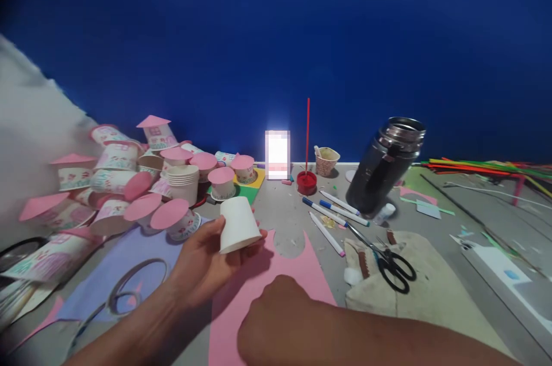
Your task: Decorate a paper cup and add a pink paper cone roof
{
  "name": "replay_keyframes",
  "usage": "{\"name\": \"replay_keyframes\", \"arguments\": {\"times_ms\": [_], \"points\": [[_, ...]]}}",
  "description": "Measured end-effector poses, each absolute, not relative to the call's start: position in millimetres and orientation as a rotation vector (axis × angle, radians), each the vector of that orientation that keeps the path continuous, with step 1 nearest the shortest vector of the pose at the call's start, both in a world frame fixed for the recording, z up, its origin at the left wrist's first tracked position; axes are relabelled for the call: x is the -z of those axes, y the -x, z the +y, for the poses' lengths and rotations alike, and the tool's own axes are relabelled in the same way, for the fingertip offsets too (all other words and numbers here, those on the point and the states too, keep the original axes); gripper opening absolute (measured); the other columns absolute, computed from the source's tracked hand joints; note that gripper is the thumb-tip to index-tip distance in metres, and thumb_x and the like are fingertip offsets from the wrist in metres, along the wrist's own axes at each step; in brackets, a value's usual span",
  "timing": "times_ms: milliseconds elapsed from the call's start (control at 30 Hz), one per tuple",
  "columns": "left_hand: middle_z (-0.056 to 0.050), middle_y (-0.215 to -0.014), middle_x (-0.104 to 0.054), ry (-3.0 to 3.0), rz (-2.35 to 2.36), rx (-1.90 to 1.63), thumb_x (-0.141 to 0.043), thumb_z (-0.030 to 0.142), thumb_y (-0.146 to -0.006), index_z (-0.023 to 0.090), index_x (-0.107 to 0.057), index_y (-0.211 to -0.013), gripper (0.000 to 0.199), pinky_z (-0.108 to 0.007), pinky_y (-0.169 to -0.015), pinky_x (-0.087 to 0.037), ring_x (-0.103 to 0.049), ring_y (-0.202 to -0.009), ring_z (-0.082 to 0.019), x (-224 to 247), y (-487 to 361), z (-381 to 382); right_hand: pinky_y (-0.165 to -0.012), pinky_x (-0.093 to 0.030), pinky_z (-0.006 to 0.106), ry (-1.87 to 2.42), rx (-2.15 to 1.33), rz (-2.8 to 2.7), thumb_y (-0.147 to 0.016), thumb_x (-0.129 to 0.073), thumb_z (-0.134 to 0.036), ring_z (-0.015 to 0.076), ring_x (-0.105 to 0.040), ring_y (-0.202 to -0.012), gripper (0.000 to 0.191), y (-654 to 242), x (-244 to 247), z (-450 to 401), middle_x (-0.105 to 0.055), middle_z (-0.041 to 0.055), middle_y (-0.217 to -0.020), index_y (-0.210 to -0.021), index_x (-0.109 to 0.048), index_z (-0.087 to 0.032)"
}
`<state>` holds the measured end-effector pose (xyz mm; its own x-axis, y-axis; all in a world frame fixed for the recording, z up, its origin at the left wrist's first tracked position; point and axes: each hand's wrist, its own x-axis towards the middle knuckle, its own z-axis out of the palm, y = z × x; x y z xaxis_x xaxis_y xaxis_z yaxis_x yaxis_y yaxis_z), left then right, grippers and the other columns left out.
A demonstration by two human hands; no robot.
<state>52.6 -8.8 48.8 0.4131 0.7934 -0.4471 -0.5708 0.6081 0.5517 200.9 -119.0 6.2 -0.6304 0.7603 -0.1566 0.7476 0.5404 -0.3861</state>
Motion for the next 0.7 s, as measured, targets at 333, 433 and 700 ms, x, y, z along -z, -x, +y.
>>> {"name": "replay_keyframes", "arguments": {"times_ms": [333, 433, 700], "points": [[-0.018, -0.101, -0.076, -0.211, 0.613, -0.822, -0.062, 0.027, -0.092, 0.009, -0.056, -0.132, 0.044, -0.048, -0.09, -0.056, -0.076, -0.092, -0.033, -11, -59, 8, -0.054, -0.032, 0.028, 1.741, -0.856, -2.633, -0.092, -0.067, -0.033, 0.0237, -0.078, -0.082, 0.017, -216, -35, -69, -0.084, 0.0066, -0.096, -0.1, -0.08, -0.024], [-0.016, -0.097, -0.077, -0.243, 0.577, -0.805, -0.069, 0.029, -0.09, 0.011, -0.058, -0.133, 0.048, -0.047, -0.091, -0.056, -0.077, -0.089, -0.033, -4, -55, 8, -0.057, -0.035, 0.027, 1.799, -0.899, -2.541, -0.093, -0.067, -0.034, 0.0216, -0.076, -0.081, 0.017, -216, -38, -69, -0.083, 0.0068, -0.1, -0.099, -0.079, -0.025], [-0.02, -0.11, -0.076, -0.284, 0.513, -0.768, -0.068, 0.029, -0.089, 0.01, -0.059, -0.133, 0.048, -0.051, -0.091, -0.056, -0.076, -0.096, -0.035, 5, -55, 13, -0.064, -0.029, 0.033, 1.68, -0.854, -2.643, -0.097, -0.062, -0.036, 0.0274, -0.075, -0.091, 0.016, -219, -20, -71, -0.081, 0.0057, -0.099, -0.097, -0.072, -0.023]]}}
